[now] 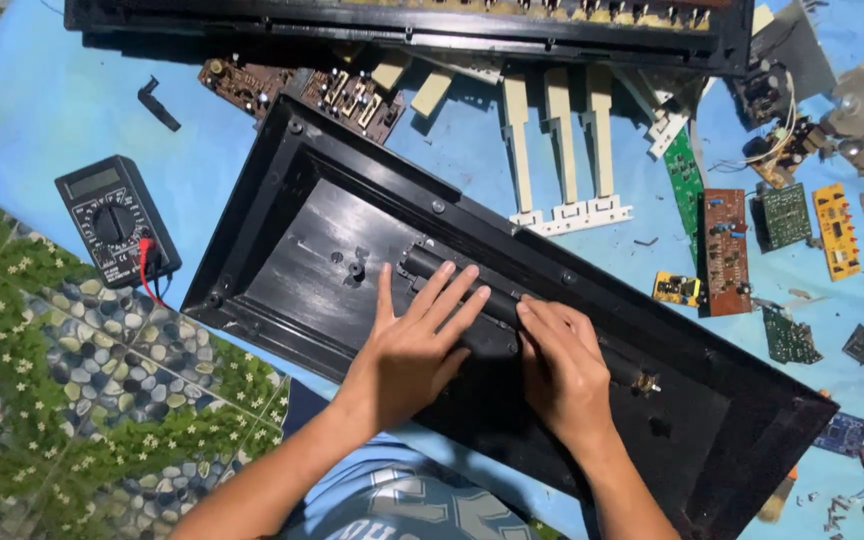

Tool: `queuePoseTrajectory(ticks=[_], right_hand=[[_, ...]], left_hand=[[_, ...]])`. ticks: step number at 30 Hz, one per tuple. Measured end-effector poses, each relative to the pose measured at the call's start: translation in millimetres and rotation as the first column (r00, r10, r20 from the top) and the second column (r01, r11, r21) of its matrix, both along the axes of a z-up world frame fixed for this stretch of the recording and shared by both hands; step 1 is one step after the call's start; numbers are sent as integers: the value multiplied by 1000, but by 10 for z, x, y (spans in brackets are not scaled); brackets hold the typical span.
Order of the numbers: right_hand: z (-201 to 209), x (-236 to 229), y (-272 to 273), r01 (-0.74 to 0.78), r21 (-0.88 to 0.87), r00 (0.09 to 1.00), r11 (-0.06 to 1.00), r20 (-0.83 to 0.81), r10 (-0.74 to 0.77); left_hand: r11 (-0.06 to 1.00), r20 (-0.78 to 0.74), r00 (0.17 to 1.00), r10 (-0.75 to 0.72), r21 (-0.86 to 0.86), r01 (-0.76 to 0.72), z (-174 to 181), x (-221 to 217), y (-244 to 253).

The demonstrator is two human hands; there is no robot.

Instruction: The person assembles a black rectangular electronic casing on a table covered with a blue cloth. They insert a cylindrical component into the casing and use a screwdriver to secure it with screws. Various electronic parts, circuit boards, and tools are scattered around the workspace.

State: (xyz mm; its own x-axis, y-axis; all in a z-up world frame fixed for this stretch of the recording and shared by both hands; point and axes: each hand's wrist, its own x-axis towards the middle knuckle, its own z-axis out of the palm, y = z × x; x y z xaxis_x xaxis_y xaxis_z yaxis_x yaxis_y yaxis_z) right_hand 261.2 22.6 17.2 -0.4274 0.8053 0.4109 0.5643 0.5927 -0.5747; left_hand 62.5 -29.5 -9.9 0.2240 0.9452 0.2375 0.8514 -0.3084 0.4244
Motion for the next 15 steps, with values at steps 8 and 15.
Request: queuePoseTrajectory(ticks=[8, 15], right_hand=[[-41, 129, 45, -167, -20, 984, 986, 58, 168], [-312, 251, 9, -80, -134, 985, 988, 143, 99]], left_hand=[[994, 126, 992, -21, -105, 34, 192, -51, 67], [987, 111, 993, -40, -148, 56, 102, -30, 52]])
